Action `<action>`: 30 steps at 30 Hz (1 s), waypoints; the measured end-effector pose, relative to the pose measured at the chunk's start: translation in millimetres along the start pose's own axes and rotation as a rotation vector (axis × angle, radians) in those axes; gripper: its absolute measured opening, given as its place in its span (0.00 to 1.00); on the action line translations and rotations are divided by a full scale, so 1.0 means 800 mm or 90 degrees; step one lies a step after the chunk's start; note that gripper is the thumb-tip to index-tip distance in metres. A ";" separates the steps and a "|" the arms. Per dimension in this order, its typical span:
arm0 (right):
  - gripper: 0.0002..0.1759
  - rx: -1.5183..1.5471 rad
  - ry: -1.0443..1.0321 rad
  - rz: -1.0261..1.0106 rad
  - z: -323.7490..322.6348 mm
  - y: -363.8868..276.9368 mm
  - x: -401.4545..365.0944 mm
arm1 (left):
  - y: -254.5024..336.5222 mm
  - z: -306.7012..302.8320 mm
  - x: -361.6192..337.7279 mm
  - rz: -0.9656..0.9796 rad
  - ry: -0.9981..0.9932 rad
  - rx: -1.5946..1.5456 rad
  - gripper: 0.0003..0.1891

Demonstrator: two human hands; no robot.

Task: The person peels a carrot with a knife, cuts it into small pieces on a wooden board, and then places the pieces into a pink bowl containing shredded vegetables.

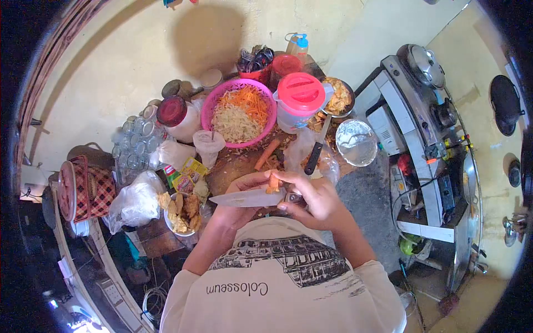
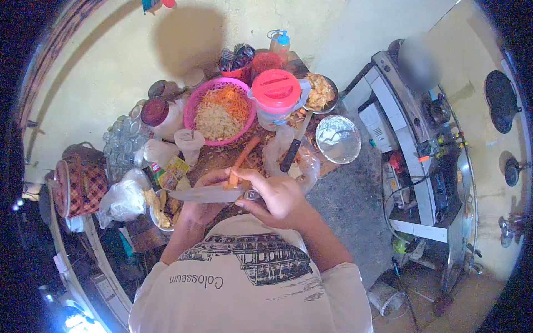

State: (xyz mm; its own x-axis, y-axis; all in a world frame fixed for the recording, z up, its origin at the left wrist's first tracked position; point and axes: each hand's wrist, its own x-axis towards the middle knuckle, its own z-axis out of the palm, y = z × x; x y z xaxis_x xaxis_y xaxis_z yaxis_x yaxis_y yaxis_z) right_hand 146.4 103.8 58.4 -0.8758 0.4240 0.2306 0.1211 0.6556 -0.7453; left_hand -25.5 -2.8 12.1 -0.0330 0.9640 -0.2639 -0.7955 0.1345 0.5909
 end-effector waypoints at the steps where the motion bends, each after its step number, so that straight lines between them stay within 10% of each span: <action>1: 0.30 -0.005 0.025 -0.021 0.004 0.003 0.001 | -0.001 -0.002 0.000 0.006 -0.021 -0.014 0.18; 11: 0.20 -0.018 0.061 -0.031 0.006 0.009 -0.002 | -0.009 -0.001 -0.007 -0.017 -0.019 0.051 0.19; 19: 0.23 0.255 0.213 0.298 0.009 0.035 -0.003 | -0.003 0.014 0.001 -0.010 0.021 0.008 0.22; 30: 0.35 0.058 -0.021 0.037 -0.008 -0.003 -0.006 | -0.015 0.000 0.005 -0.016 0.024 -0.054 0.18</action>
State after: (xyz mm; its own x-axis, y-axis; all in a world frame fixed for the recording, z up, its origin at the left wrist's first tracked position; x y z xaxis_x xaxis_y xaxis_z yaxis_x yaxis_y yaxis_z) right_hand 153.4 104.0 63.2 -0.8834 0.4381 0.1662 0.1305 0.5707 -0.8107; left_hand -15.9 -0.8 4.4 -0.0332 0.9512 -0.3069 -0.8450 0.1373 0.5168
